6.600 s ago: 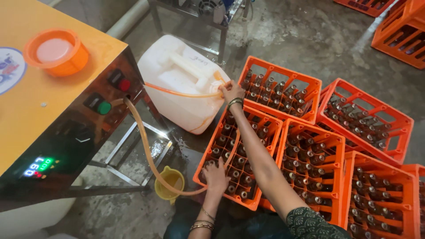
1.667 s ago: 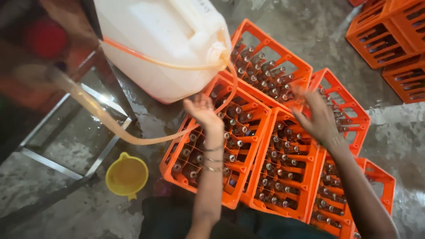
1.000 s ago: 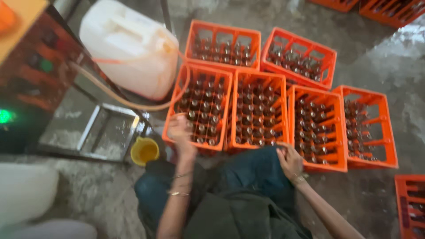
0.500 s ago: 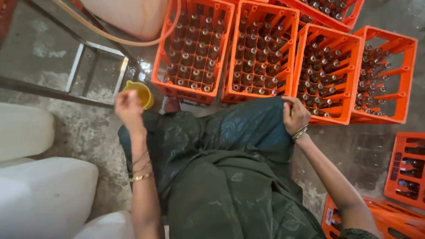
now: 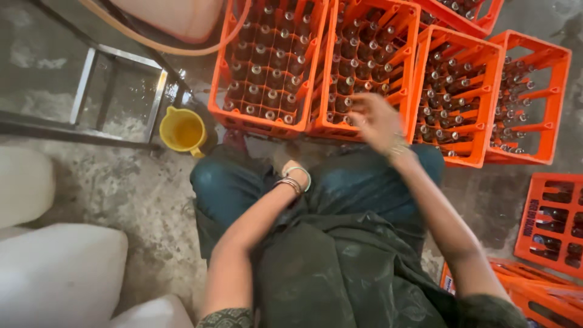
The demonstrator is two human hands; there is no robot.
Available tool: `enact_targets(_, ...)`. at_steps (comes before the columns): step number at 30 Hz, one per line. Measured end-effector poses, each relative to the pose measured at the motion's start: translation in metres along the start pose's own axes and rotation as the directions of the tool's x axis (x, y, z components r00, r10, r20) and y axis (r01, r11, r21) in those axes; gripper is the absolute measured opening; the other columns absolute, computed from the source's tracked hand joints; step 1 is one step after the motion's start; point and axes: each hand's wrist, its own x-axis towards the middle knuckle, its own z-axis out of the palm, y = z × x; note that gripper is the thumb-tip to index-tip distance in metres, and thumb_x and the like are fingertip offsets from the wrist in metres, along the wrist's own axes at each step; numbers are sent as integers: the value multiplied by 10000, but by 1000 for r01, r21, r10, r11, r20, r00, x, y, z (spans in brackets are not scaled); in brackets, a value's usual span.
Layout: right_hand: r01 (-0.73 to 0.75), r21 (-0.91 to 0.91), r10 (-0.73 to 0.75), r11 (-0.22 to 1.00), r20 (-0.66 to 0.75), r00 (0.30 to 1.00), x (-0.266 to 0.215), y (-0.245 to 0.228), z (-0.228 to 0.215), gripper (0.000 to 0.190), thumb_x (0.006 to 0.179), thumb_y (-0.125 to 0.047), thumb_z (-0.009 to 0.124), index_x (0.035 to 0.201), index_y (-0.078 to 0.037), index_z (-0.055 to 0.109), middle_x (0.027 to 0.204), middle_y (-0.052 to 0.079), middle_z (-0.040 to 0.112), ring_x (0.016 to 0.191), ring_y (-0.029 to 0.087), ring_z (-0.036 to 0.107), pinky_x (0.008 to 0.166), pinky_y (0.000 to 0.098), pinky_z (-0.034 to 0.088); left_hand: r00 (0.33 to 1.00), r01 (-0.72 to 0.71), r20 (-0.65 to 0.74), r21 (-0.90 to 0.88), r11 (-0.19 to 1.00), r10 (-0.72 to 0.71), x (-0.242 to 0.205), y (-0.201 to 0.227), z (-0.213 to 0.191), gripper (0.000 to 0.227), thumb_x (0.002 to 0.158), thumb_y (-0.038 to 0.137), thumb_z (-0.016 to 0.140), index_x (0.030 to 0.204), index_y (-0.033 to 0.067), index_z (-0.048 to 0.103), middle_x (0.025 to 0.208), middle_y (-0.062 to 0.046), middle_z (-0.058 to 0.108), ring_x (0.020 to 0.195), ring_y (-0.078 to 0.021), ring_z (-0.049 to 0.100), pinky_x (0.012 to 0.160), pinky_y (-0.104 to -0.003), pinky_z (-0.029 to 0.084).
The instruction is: The person sits on the floor and uses a hose connected to a large container to fill multiple glass bottles arranged in orange crates. The person inserts the hose into each bottle one by one, then removes it and moves to the next bottle.
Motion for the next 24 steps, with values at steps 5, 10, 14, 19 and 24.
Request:
enact_targets(5, 85, -224, 26, 971, 450, 893, 111, 18, 179, 401, 946, -295, 649, 1330, -208, 575, 1186, 72, 686, 1076, 309, 691, 859, 449, 547, 995, -94, 48, 107, 990, 90, -8, -3, -35, 217, 816, 216, 659, 951, 117, 797, 981, -148, 759, 852, -278, 728, 631, -405, 536)
enact_targets(10, 280, -503, 274, 818, 767, 580, 160, 78, 291, 518, 925, -319, 692, 1373, -212, 456, 1461, 142, 466, 1045, 377, 677, 809, 538, 557, 979, -189, 94, 69, 980, 182, -14, 27, -43, 243, 787, 189, 695, 986, 87, 790, 1014, -187, 751, 831, -279, 716, 575, -373, 519)
enact_targets(14, 381, -442, 218, 812, 835, 504, 172, 115, 316, 604, 882, -382, 758, 1390, -239, 463, 1409, 136, 504, 1096, 370, 664, 870, 576, 514, 971, -202, 137, 27, 979, 197, 1, 23, -41, 278, 764, 168, 723, 1015, 64, 784, 1040, -218, 744, 814, -280, 707, 530, -347, 506)
enact_targets(19, 437, -371, 130, 820, 862, 489, 174, 131, 340, 729, 780, -412, 830, 1382, -218, 467, 1363, 126, 515, 1103, 376, 645, 838, 588, 515, 962, -215, 168, -26, 976, 216, 0, 25, -49, 333, 735, 141, 759, 1050, 35, 777, 1073, -257, 736, 793, -281, 695, 475, -315, 489)
enact_targets(24, 485, -293, 20, 824, 871, 491, 172, 145, 364, 828, 741, -371, 828, 1429, -122, 441, 1318, 166, 534, 1044, 391, 650, 837, 503, 558, 961, -217, 159, -66, 974, 225, -8, 14, -63, 390, 725, 146, 754, 1092, 15, 758, 1101, -293, 719, 775, -262, 684, 459, -294, 465)
